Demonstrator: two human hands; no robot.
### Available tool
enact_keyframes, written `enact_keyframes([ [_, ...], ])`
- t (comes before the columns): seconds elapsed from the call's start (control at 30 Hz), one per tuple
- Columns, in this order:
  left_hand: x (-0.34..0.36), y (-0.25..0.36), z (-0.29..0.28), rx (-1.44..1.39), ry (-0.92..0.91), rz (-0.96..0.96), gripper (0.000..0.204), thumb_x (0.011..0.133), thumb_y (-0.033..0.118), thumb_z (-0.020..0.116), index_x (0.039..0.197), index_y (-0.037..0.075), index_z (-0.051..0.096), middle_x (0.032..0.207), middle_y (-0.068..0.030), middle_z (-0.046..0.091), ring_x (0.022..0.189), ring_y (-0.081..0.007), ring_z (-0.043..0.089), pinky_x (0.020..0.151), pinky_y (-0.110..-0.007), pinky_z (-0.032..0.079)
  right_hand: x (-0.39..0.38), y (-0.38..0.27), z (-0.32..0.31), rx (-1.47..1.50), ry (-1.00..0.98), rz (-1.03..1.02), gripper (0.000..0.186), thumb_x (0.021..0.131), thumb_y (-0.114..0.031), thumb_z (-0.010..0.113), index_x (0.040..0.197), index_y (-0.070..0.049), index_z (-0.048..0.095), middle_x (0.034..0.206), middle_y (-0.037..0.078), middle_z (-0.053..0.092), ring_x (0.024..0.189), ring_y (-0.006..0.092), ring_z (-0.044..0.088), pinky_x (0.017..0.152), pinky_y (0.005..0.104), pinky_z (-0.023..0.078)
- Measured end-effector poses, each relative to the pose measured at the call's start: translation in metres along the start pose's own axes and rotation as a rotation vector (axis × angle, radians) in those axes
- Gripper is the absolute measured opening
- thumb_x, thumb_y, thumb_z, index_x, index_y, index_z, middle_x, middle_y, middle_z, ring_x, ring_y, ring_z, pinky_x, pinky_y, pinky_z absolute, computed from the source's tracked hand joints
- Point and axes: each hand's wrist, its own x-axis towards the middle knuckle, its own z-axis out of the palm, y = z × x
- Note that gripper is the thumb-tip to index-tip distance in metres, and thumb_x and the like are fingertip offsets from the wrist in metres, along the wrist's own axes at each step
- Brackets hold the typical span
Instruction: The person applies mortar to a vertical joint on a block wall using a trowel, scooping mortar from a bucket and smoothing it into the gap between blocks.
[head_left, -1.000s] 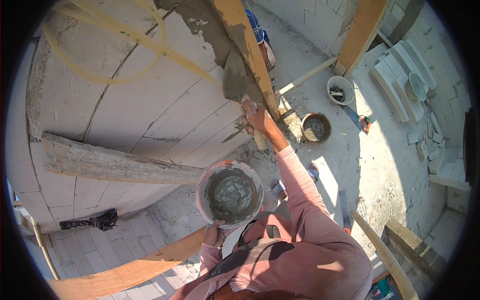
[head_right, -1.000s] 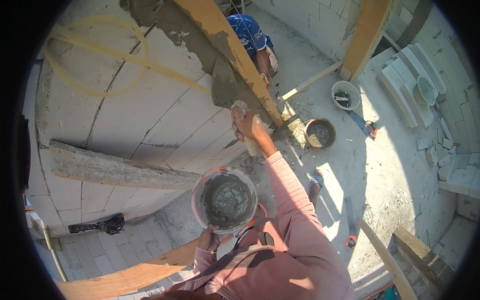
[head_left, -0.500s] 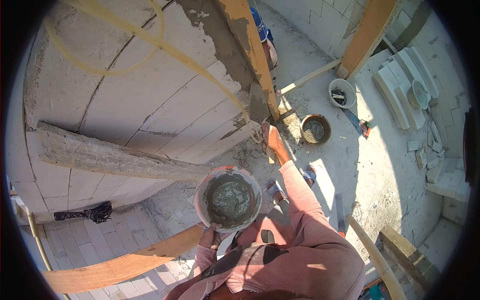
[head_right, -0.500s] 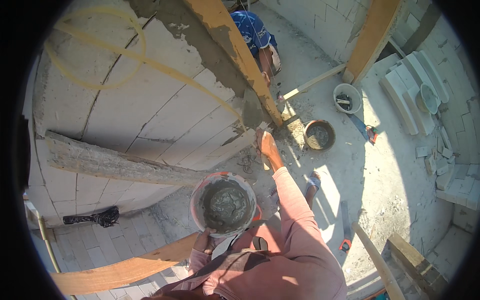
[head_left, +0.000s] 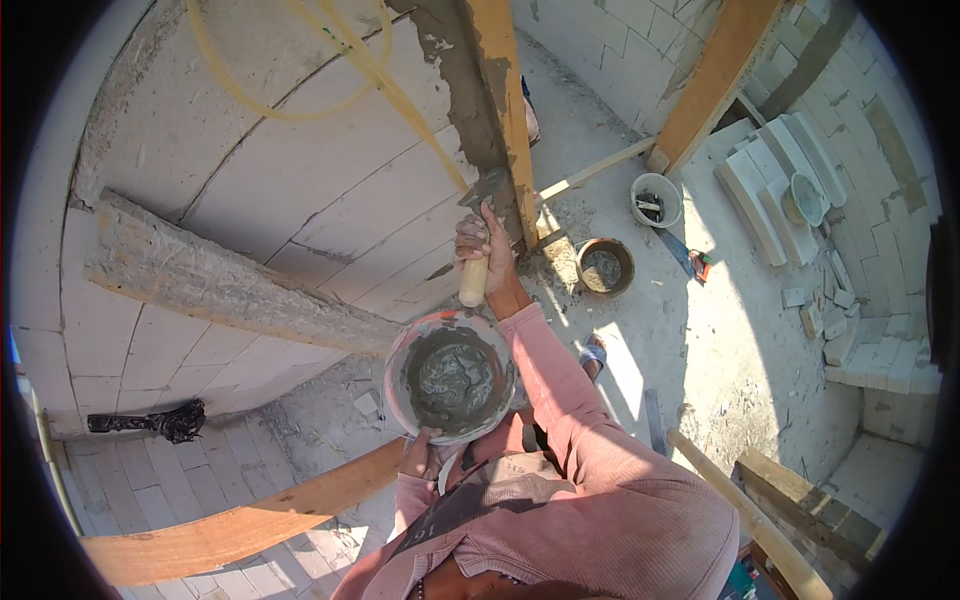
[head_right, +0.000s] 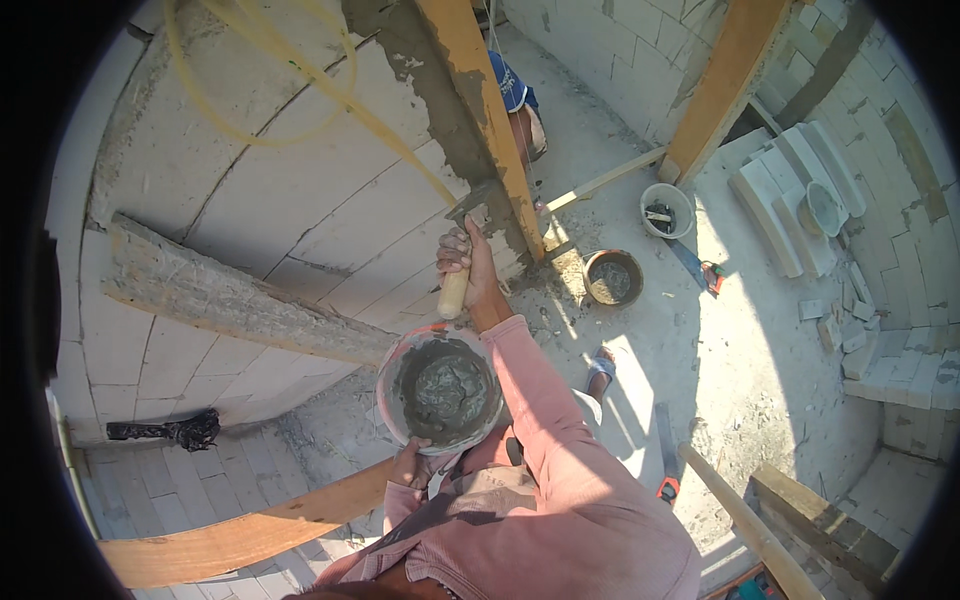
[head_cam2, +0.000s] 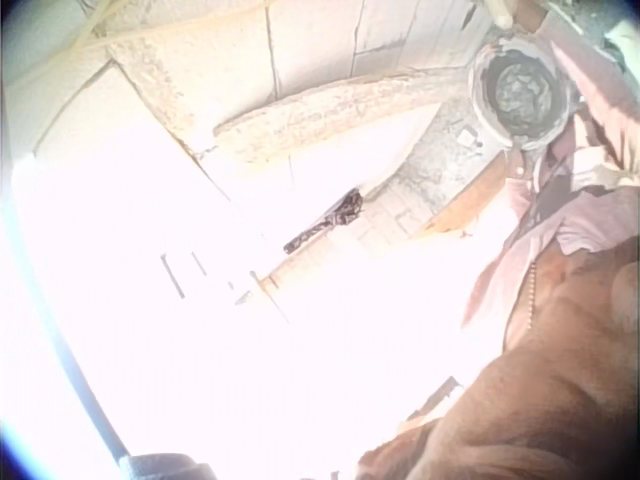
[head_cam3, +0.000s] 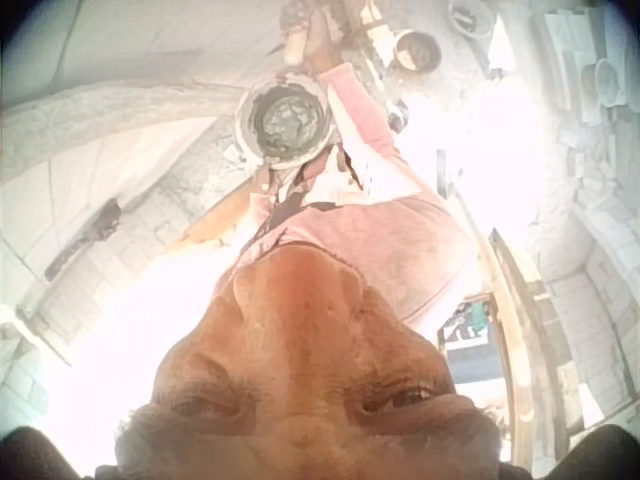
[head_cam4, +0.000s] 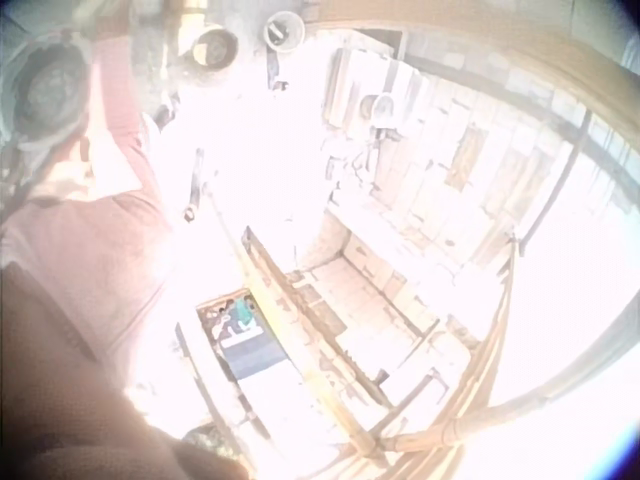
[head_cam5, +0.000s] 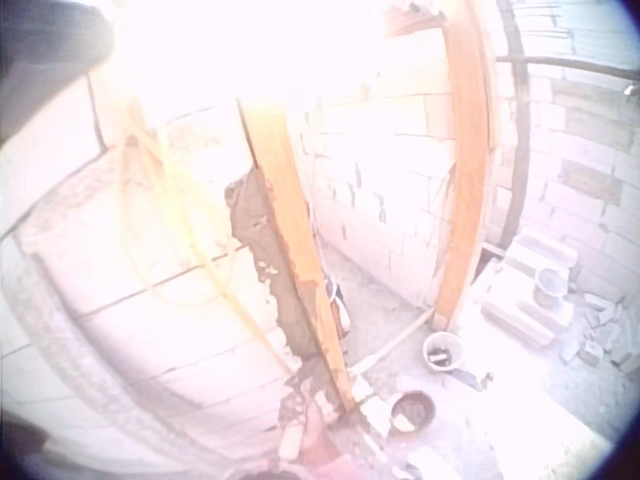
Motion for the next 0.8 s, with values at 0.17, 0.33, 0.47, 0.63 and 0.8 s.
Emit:
enact_keyframes([
  [0.17,-0.015,0.007,0.004,0.11,0.061,0.13,0.043,0.091,0.002,0.055,0.131,-0.008,0.047,0.133,-0.0258,0.058,0.117,-0.0399,0.064,0.101,-0.054,0.058,0.048,0.057,0.083,-0.184,-0.051,-0.203,0.045,0.105,-0.046,0.052,0.072,-0.016,0.048,0.06,-0.006,0.043,0.046,0.0067,0.04,0.047,0.0243,0.039],
  [0.33,-0.009,0.006,-0.032,0.047,-0.004,0.009,0.035,0.092,0.004,0.055,0.125,-0.008,0.051,0.133,-0.0262,0.057,0.119,-0.0396,0.063,0.102,-0.052,0.058,0.071,0.125,0.173,-0.209,-0.021,-0.269,0.045,0.108,-0.047,0.044,0.074,-0.017,0.043,0.061,-0.005,0.039,0.046,0.0095,0.039,0.049,0.0282,0.039],
  [0.47,-0.005,0.005,-0.012,0.121,0.043,0.086,0.037,0.094,0.006,0.053,0.126,-0.011,0.048,0.133,-0.027,0.057,0.121,-0.0402,0.062,0.104,-0.049,0.057,0.08,0.15,0.229,-0.21,-0.046,-0.286,0.044,0.108,-0.047,0.041,0.076,-0.017,0.041,0.061,-0.004,0.038,0.047,0.0108,0.039,0.05,0.0297,0.04],
  [0.63,0.004,-0.003,-0.012,-0.045,0.018,0.034,0.045,0.091,0.002,0.054,0.132,-0.011,0.043,0.131,-0.0288,0.059,0.116,-0.0429,0.065,0.102,-0.051,0.058,0.085,0.186,0.281,-0.252,-0.097,-0.272,0.043,0.108,-0.045,0.039,0.077,-0.016,0.04,0.062,-0.004,0.038,0.049,0.0113,0.04,0.052,0.031,0.041],
  [0.8,-0.008,-0.003,0.016,0.068,-0.041,0.038,0.047,0.093,0.006,0.052,0.135,-0.012,0.042,0.134,-0.0301,0.058,0.12,-0.0407,0.063,0.111,-0.046,0.052,0.08,0.2,0.303,-0.323,-0.187,-0.208,0.042,0.108,-0.044,0.037,0.077,-0.016,0.041,0.058,-0.003,0.04,0.049,0.0121,0.041,0.053,0.0314,0.043],
])
